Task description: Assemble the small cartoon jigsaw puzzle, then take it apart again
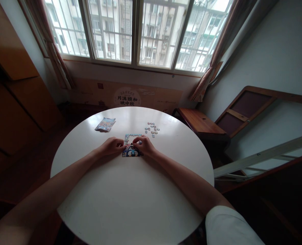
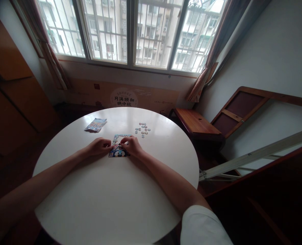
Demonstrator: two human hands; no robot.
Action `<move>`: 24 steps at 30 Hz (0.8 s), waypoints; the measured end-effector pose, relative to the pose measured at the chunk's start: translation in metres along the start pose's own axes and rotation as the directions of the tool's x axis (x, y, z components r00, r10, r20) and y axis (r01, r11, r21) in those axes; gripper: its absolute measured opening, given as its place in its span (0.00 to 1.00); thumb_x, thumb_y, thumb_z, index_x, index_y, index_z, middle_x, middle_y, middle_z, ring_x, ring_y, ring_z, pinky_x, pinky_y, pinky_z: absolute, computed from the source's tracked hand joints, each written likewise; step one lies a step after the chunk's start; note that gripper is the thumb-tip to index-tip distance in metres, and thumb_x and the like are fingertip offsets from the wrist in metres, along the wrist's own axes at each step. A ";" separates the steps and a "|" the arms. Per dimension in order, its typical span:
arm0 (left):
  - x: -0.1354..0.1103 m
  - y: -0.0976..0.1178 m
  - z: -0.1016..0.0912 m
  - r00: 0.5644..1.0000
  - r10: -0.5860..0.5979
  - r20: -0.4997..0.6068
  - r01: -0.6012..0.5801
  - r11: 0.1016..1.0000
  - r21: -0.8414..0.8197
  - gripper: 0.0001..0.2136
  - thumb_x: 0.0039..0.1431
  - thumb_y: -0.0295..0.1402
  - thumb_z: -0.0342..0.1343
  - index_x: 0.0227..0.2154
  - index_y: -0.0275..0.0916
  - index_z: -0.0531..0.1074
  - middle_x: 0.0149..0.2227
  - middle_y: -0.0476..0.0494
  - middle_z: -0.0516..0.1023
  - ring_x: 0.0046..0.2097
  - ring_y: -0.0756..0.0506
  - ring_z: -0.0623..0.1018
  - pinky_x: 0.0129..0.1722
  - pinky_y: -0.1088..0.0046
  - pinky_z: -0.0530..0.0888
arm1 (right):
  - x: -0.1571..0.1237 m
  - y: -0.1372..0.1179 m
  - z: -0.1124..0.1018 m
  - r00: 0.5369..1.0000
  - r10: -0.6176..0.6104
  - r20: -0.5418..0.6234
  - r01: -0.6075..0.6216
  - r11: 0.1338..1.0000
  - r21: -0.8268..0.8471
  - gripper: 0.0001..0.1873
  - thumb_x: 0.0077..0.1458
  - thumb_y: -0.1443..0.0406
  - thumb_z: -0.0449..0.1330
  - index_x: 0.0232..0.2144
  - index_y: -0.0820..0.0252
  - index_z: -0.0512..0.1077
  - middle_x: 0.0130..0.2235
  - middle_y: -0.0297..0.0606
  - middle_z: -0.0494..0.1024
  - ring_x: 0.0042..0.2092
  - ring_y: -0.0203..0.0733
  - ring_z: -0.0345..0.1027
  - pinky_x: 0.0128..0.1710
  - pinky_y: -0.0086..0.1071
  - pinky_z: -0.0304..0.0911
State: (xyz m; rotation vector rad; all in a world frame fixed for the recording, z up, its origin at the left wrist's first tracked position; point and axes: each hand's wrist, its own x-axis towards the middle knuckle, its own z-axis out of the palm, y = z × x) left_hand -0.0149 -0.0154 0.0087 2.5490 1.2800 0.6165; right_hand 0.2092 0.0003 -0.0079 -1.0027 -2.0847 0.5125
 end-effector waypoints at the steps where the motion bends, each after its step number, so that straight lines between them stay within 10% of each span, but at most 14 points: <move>1: 0.000 0.000 0.000 1.000 0.000 0.000 0.000 1.000 0.006 0.20 0.57 0.44 0.50 0.18 0.34 0.67 0.17 0.53 0.62 0.21 0.55 0.58 0.22 0.78 0.52 | 0.000 0.000 0.000 1.000 0.001 0.001 -0.001 1.000 -0.004 0.05 0.48 0.70 0.63 0.28 0.56 0.78 0.30 0.35 0.79 0.38 0.41 0.66 0.40 0.33 0.60; 24: 0.000 0.002 0.000 0.999 -0.032 0.019 0.032 0.999 0.000 0.20 0.56 0.46 0.50 0.18 0.34 0.67 0.16 0.54 0.62 0.21 0.55 0.59 0.22 0.78 0.52 | 0.001 -0.003 -0.001 0.999 -0.029 0.015 0.029 0.998 -0.047 0.08 0.51 0.72 0.60 0.29 0.57 0.78 0.32 0.35 0.79 0.38 0.40 0.67 0.45 0.34 0.58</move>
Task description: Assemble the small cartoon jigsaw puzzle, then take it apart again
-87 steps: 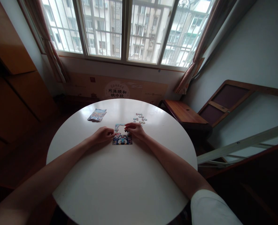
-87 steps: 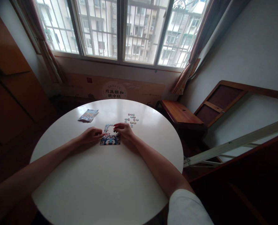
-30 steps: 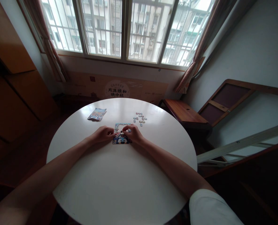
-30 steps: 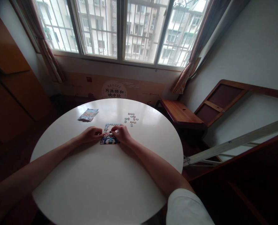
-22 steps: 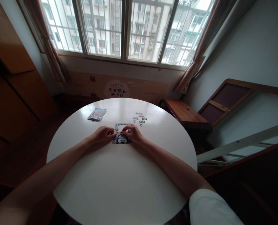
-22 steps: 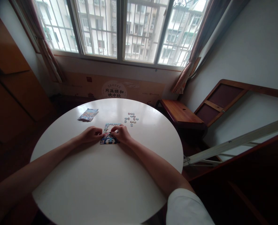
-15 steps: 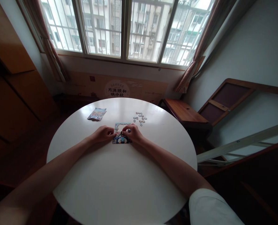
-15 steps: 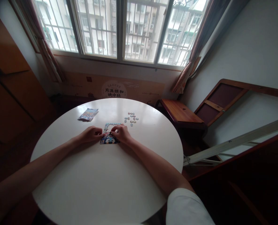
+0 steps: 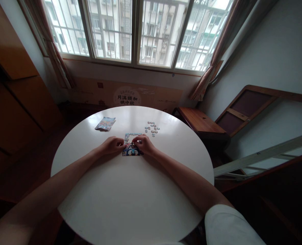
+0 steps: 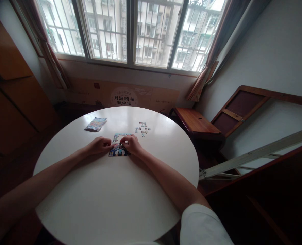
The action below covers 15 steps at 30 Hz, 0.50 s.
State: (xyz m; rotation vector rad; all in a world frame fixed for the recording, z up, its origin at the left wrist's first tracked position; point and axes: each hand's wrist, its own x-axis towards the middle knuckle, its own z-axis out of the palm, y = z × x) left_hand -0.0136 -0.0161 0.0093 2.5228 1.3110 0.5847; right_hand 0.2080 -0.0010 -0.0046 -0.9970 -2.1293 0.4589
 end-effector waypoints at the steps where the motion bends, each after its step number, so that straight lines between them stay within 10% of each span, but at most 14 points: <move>1: 0.000 0.000 0.000 1.000 0.001 0.001 -0.001 1.000 0.006 0.21 0.56 0.46 0.50 0.18 0.34 0.66 0.16 0.54 0.62 0.21 0.55 0.59 0.22 0.78 0.52 | 0.000 0.000 0.000 1.000 0.004 0.002 -0.004 1.000 -0.009 0.08 0.51 0.72 0.60 0.29 0.57 0.78 0.32 0.35 0.79 0.39 0.41 0.67 0.45 0.34 0.58; 15: 0.000 0.001 -0.001 1.000 0.006 -0.010 -0.006 1.000 0.011 0.20 0.56 0.46 0.50 0.18 0.34 0.67 0.16 0.53 0.62 0.21 0.55 0.58 0.22 0.78 0.52 | 0.000 0.001 0.001 1.000 0.008 0.024 -0.007 0.999 -0.052 0.08 0.52 0.72 0.61 0.31 0.56 0.79 0.33 0.38 0.78 0.41 0.43 0.65 0.46 0.36 0.58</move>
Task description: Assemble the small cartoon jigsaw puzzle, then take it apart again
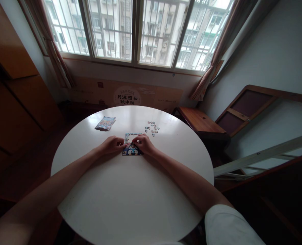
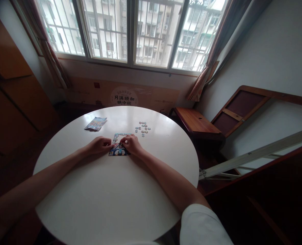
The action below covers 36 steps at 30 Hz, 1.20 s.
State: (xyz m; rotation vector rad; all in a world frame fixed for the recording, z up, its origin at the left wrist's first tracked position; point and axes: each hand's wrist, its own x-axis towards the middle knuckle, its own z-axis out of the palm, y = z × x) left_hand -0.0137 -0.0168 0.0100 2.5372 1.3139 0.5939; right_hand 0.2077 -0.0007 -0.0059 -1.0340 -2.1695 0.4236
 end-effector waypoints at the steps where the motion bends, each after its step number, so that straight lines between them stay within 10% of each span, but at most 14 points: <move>1: 0.000 0.000 0.000 1.000 0.000 0.002 0.000 1.000 0.005 0.20 0.56 0.46 0.50 0.18 0.34 0.67 0.16 0.53 0.62 0.21 0.55 0.58 0.22 0.78 0.52 | 0.000 0.000 0.000 1.000 0.000 0.000 0.000 1.000 -0.007 0.08 0.52 0.72 0.61 0.31 0.57 0.79 0.32 0.38 0.77 0.41 0.43 0.64 0.46 0.36 0.58; 36: 0.000 0.000 0.000 1.000 0.013 -0.001 -0.013 1.000 0.014 0.20 0.57 0.44 0.49 0.18 0.34 0.67 0.16 0.53 0.62 0.21 0.55 0.58 0.22 0.78 0.52 | -0.002 0.000 0.000 0.999 -0.049 -0.008 0.048 0.997 -0.061 0.15 0.51 0.76 0.56 0.31 0.55 0.79 0.36 0.38 0.73 0.43 0.43 0.60 0.47 0.38 0.55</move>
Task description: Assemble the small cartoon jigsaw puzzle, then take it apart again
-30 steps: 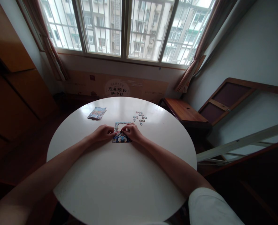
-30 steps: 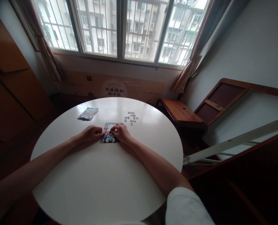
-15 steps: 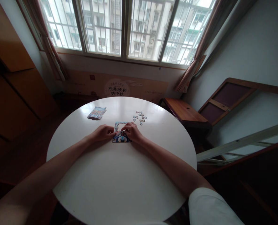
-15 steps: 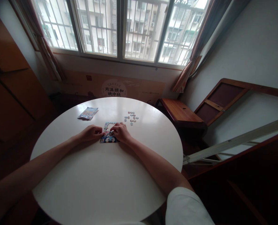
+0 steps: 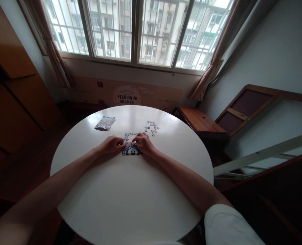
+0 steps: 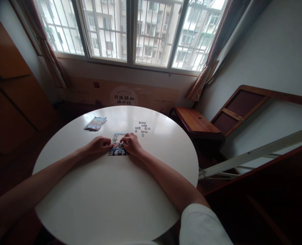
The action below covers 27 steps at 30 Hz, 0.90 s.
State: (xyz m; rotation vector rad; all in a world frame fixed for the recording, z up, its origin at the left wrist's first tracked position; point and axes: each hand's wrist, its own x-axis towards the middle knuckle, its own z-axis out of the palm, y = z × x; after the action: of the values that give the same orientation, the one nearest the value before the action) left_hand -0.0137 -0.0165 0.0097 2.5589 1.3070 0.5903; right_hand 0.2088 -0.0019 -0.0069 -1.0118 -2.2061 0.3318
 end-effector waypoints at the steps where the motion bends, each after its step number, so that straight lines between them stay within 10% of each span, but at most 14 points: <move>1: 0.000 0.001 0.000 1.000 0.001 0.000 -0.001 1.000 0.000 0.20 0.57 0.44 0.49 0.18 0.34 0.67 0.16 0.53 0.62 0.21 0.55 0.58 0.22 0.78 0.52 | 0.000 0.000 0.000 1.000 0.008 -0.014 -0.008 1.000 -0.001 0.15 0.52 0.76 0.56 0.30 0.55 0.79 0.36 0.38 0.73 0.43 0.43 0.61 0.47 0.38 0.55; 27: -0.001 -0.001 0.001 1.000 0.013 -0.010 -0.013 0.999 -0.038 0.19 0.57 0.43 0.50 0.18 0.34 0.67 0.17 0.53 0.62 0.21 0.55 0.57 0.22 0.77 0.51 | -0.001 0.000 -0.001 0.998 0.033 -0.050 -0.032 0.999 0.009 0.16 0.50 0.77 0.55 0.25 0.56 0.79 0.36 0.39 0.70 0.42 0.42 0.61 0.47 0.39 0.57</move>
State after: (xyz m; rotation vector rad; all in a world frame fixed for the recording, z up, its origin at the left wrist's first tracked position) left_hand -0.0139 -0.0166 0.0082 2.5393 1.2707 0.6252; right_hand 0.2099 -0.0025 -0.0063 -1.0413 -2.1440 0.3268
